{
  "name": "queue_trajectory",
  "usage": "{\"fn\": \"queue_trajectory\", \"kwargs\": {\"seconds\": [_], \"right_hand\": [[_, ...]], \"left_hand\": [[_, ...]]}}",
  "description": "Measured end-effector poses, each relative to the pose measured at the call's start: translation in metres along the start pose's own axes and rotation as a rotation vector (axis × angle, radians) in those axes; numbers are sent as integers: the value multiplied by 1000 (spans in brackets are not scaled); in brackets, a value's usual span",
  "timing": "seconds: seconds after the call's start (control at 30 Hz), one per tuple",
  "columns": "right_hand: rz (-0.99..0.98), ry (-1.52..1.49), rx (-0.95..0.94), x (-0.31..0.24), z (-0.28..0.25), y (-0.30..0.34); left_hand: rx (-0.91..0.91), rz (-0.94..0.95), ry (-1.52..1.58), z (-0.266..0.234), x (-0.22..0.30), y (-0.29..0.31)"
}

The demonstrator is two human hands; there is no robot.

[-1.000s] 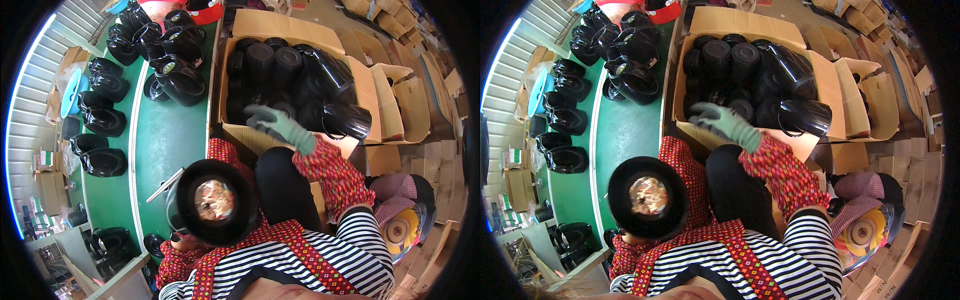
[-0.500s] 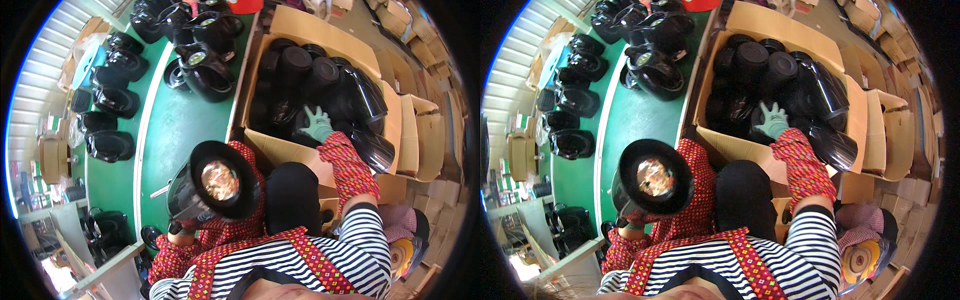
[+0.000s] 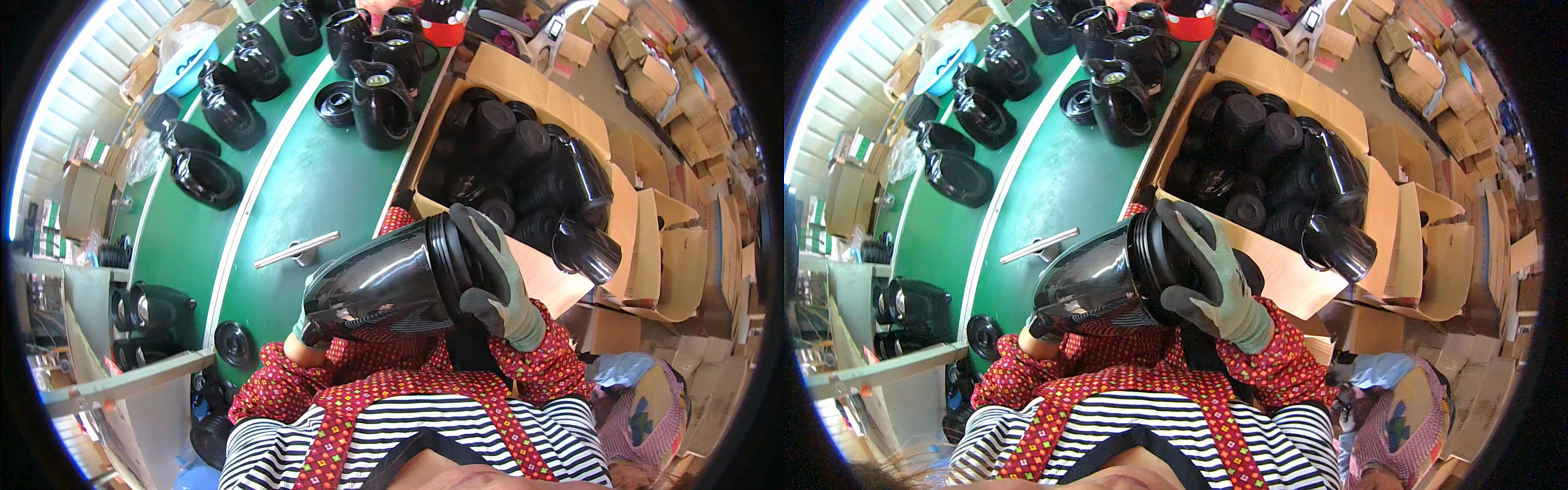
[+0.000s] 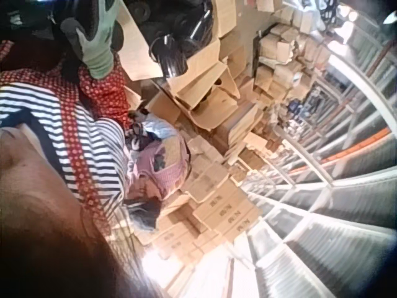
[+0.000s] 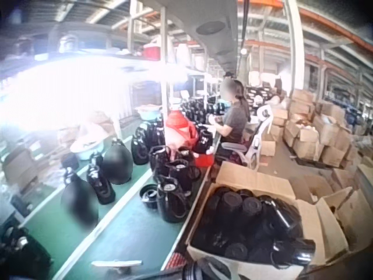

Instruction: The person repeatedly picks up black kettle bodies and metal spouts from a green workbench, inserts the spouts into the kettle openings, and places the assembled units into a cardboard box. The process is repeated for multiple units throughout the clip.

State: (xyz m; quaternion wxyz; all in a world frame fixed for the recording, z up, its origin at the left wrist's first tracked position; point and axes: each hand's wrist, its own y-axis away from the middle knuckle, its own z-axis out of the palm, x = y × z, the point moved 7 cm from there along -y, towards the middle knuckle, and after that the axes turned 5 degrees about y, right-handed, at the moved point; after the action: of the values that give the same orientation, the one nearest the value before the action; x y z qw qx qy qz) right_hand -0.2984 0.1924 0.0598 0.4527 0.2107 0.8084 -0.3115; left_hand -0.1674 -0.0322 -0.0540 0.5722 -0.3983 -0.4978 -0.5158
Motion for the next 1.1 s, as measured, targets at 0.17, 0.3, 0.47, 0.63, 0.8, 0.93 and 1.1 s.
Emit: {"fn": "queue_trajectory", "kwargs": {"seconds": [0.17, 0.3, 0.47, 0.63, 0.8, 0.93, 1.1], "right_hand": [[-54, 10, 1, -36, 17, 14], [-97, -83, 44, -44, 25, 24], [299, -517, 102, -6, 41, 37], [576, -734, -267, 6, 33, 47], [-179, 73, 57, -53, 10, 42], [42, -813, 89, -10, 53, 56], [519, -1821, -312, 69, 111, 92]], "left_hand": [[-18, 134, -185, -4, 14, 26], [-32, 276, -379, -9, 28, 43], [240, 754, -672, 2, 136, 55], [144, 581, -581, 4, 145, 54], [143, 286, -175, -21, 89, 45], [126, 373, -449, 3, 120, 62], [-20, 773, -852, 39, 180, 80]]}}
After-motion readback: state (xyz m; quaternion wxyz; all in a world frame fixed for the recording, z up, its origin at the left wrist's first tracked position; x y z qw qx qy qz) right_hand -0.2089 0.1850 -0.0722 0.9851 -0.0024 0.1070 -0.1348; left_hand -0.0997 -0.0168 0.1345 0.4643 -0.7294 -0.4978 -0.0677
